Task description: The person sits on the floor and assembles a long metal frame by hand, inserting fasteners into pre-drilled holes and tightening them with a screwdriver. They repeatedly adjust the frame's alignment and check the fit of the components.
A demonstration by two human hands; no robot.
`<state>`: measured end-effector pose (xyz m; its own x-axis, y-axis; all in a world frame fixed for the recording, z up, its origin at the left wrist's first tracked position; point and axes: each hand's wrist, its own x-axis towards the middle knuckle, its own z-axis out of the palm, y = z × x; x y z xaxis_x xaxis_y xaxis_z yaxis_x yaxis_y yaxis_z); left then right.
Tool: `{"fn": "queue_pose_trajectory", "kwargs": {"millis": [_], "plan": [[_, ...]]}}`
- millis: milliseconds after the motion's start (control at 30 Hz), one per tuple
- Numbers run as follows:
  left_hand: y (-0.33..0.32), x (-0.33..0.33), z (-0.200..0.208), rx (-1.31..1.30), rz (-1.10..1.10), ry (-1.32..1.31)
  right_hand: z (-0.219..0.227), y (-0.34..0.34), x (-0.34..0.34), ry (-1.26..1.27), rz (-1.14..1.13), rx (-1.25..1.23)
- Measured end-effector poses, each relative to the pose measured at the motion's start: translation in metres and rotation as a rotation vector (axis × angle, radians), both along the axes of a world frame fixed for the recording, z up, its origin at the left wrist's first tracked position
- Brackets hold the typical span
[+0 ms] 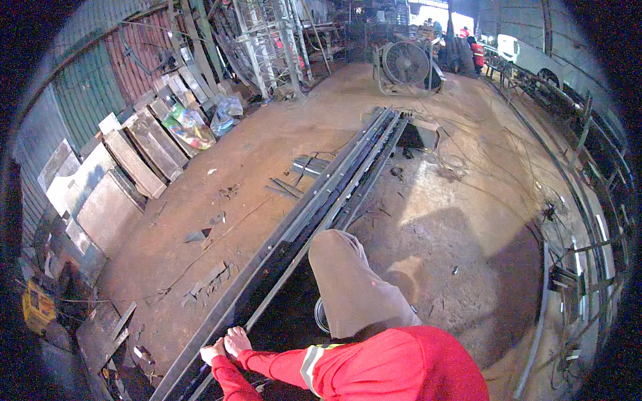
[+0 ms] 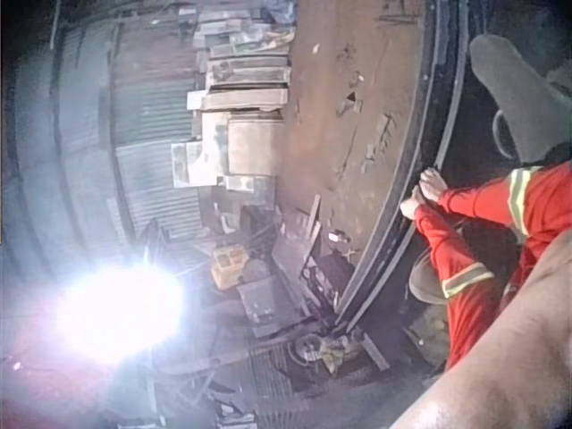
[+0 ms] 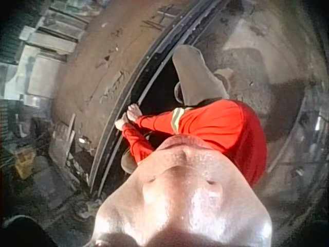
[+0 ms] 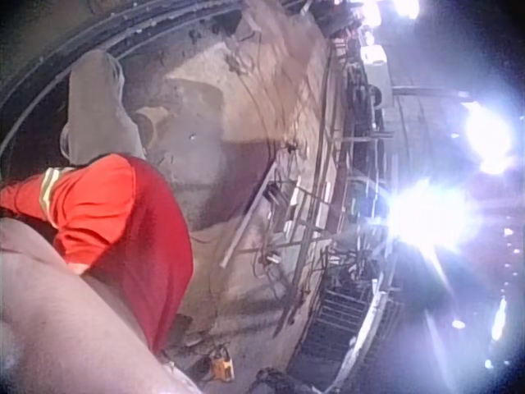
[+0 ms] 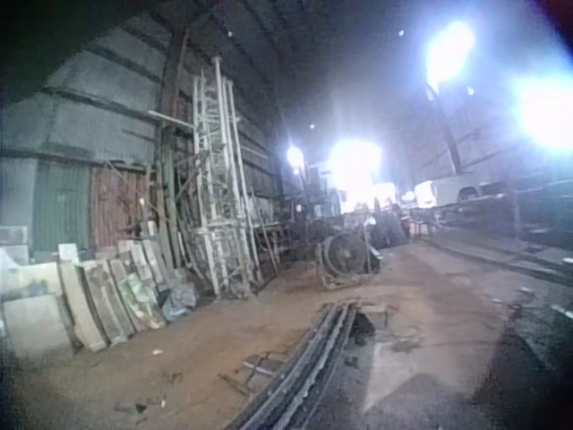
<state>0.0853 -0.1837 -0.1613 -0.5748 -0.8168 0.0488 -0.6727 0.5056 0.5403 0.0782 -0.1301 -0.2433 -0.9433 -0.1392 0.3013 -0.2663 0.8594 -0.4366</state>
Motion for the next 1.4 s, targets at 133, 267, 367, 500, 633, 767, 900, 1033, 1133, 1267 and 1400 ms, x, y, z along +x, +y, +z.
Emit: {"fn": "queue_pose_trajectory", "kwargs": {"millis": [133, 267, 367, 500, 633, 767, 900, 1033, 1133, 1267, 1400], "plan": [[0.016, -0.005, 0.005, -0.026, -0.042, -0.097, -0.024, 0.005, -0.006, 0.003, -0.056, 0.000], [-0.045, 0.000, -0.033, 0.181, -0.218, 0.043, 0.015, -0.001, 0.012, -0.053, 0.035, 0.035], [-0.078, -0.012, -0.065, 0.509, -0.270, -0.081, 0.035, 0.009, 0.020, -0.064, 0.067, -0.128], [-0.066, -0.021, -0.077, 0.345, -0.500, -0.134, 0.025, 0.016, 0.016, -0.079, 0.042, -0.215], [-0.063, -0.011, -0.066, 0.206, -0.267, -0.119, 0.036, 0.010, 0.018, -0.144, 0.109, -0.078], [-0.058, -0.014, -0.065, 0.211, -0.480, 0.089, 0.000, 0.005, 0.002, 0.061, -0.028, 0.236], [-0.036, -0.012, -0.021, 0.167, -0.249, -0.333, 0.009, 0.007, 0.005, -0.086, 0.006, 0.222], [-0.026, -0.012, -0.009, 0.137, -0.211, -0.251, 0.001, 0.005, -0.001, -0.086, -0.031, 0.068], [-0.021, -0.006, -0.009, 0.059, -0.115, -0.270, 0.003, 0.005, 0.008, 0.059, 0.031, -0.197], [-0.011, -0.004, -0.010, -0.037, -0.093, -0.268, 0.010, 0.009, 0.008, 0.043, 0.018, -0.281], [-0.020, -0.005, 0.004, 0.333, -0.147, -0.341, 0.013, 0.013, 0.005, 0.008, 0.023, -0.224]]}}
